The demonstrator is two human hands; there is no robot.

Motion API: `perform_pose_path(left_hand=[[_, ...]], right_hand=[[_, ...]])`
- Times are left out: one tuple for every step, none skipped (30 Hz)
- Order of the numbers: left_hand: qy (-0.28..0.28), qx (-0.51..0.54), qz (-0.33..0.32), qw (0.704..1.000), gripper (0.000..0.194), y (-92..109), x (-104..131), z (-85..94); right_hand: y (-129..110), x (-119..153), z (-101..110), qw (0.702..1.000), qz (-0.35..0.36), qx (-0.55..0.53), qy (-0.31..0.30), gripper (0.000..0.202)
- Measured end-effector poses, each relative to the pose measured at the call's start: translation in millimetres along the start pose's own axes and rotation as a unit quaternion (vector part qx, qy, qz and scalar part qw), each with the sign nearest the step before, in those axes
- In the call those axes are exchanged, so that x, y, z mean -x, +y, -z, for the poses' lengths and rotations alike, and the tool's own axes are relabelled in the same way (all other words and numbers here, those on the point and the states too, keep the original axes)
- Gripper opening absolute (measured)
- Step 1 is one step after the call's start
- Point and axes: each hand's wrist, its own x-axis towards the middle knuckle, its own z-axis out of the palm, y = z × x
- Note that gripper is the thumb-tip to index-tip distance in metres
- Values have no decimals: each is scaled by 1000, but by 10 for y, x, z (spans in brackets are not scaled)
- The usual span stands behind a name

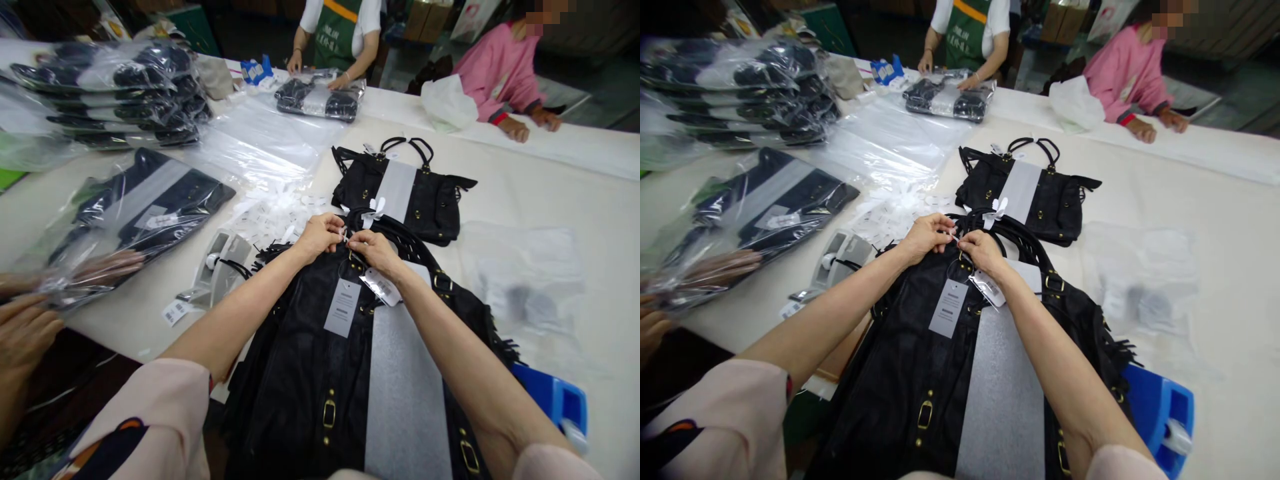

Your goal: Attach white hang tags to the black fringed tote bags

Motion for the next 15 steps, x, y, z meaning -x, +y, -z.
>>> perform_pose_path(left_hand=[[-6,-4,24,1000,28,-5,2,-6],[-15,-13,41,999,28,-11,0,-14],[-26,-26,48,998,25,-18,-4,-25],[-35,-41,44,998,19,-27,-11,-36],[-40,-55,30,997,12,-38,-18,-49],[-40,-67,14,997,6,-50,-26,-63],[-37,-80,-3,996,3,-62,-32,-76],[-31,-94,-16,995,2,-73,-36,-88],[-24,-108,-25,994,4,-81,-38,-98],[-19,-122,-28,992,5,-84,-36,-105],[-15,-130,-27,991,7,-80,-32,-108],[-13,-127,-20,992,7,-70,-26,-108],[-13,-110,-8,994,8,-53,-19,-103],[-14,-77,10,997,8,-31,-12,-96],[-21,-31,35,999,8,-5,-6,-85]], right_hand=[[15,6,-8,1000,-8,-15,8,12],[30,12,-16,999,-15,-29,15,12],[43,17,-23,999,-22,-40,20,13],[56,22,-29,998,-28,-48,25,13],[68,27,-35,998,-32,-53,30,13],[79,31,-41,997,-35,-55,34,13],[88,34,-47,997,-37,-56,38,14],[95,35,-53,997,-38,-54,41,15],[98,33,-58,997,-38,-50,42,16],[98,30,-62,998,-37,-42,43,16],[94,24,-63,998,-35,-29,42,17],[86,18,-61,999,-32,-13,41,17],[75,16,-54,999,-28,5,38,17],[63,19,-41,999,-23,22,36,18],[50,34,-20,999,-18,37,36,18]])
